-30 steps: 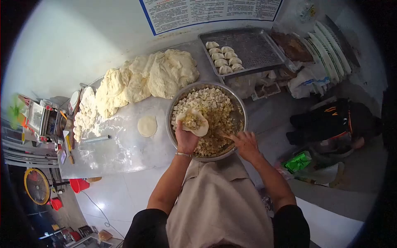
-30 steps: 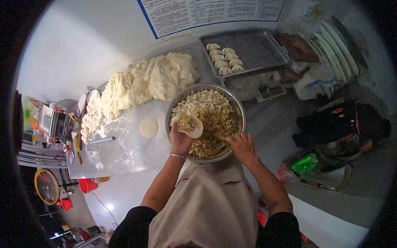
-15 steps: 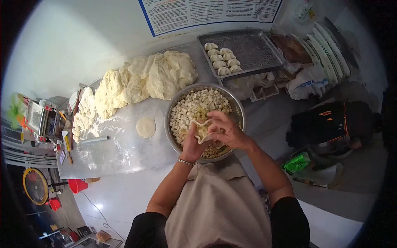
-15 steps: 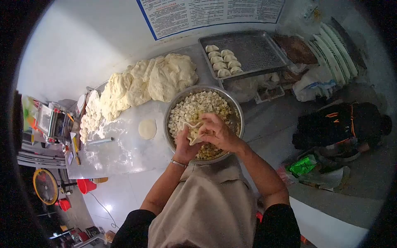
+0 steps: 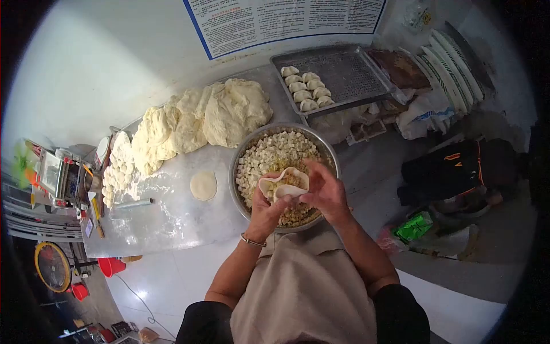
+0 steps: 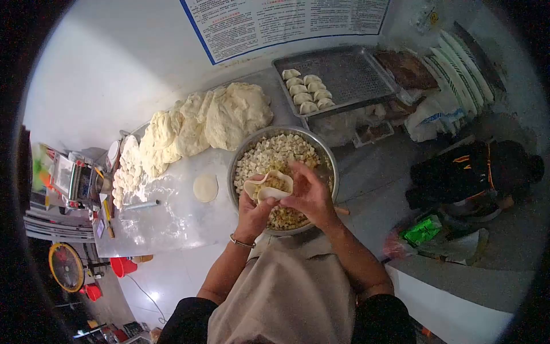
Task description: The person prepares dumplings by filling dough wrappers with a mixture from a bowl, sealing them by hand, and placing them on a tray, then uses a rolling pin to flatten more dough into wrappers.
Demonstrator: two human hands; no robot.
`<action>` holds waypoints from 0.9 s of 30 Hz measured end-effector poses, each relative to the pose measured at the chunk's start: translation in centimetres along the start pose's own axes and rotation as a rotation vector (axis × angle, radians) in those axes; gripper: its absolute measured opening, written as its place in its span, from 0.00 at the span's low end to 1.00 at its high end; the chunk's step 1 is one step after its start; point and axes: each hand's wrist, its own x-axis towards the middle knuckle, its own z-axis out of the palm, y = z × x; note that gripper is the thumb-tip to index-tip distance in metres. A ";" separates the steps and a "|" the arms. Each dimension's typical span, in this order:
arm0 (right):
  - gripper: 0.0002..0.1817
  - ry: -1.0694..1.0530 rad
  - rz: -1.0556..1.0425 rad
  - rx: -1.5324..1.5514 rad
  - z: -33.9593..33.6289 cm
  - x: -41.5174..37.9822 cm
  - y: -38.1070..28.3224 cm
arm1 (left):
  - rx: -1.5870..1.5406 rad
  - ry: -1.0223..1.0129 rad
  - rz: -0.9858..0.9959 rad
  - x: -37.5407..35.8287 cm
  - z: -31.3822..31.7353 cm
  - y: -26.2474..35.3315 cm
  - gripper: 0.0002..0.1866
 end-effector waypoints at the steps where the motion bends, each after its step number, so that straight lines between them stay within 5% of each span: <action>1: 0.25 0.016 0.022 0.017 -0.2 -0.5 0.7 | -0.036 -0.003 -0.001 0.0 0.1 0.0 0.29; 3: 0.22 0.044 0.066 0.050 -0.5 -0.9 1.6 | -0.108 -0.008 0.000 0.0 0.9 0.2 0.28; 6: 0.15 0.136 -0.169 -0.387 -0.1 -0.9 1.6 | -0.166 0.020 -0.029 -0.4 1.9 0.4 0.27; 9: 0.09 0.098 -0.698 -0.918 -0.3 -0.2 0.1 | -0.153 -0.004 -0.054 -0.7 2.0 0.2 0.27; 12: 0.12 0.025 -0.729 -0.945 -0.7 -0.1 -0.3 | -0.160 0.005 -0.091 -1.0 2.0 0.2 0.27; 15: 0.17 -0.001 -0.289 -0.524 -0.1 0.0 -1.5 | -0.127 -0.058 -0.055 -0.9 1.1 0.2 0.25; 18: 0.22 -0.177 -0.174 -0.542 -0.3 0.8 -2.9 | 0.198 -0.137 0.101 -0.7 0.6 0.8 0.23; 21: 0.21 -0.289 -0.363 -0.749 -0.6 1.0 -3.1 | 0.398 -0.206 0.015 -1.0 -0.3 1.8 0.18; 24: 0.19 -0.228 -0.595 -0.840 -0.9 0.4 -1.6 | 0.350 -0.336 0.203 -0.1 0.5 2.2 0.16; 27: 0.19 -0.153 -0.795 -0.959 -0.9 0.2 -0.8 | 0.352 -0.333 0.159 -0.2 0.4 1.9 0.15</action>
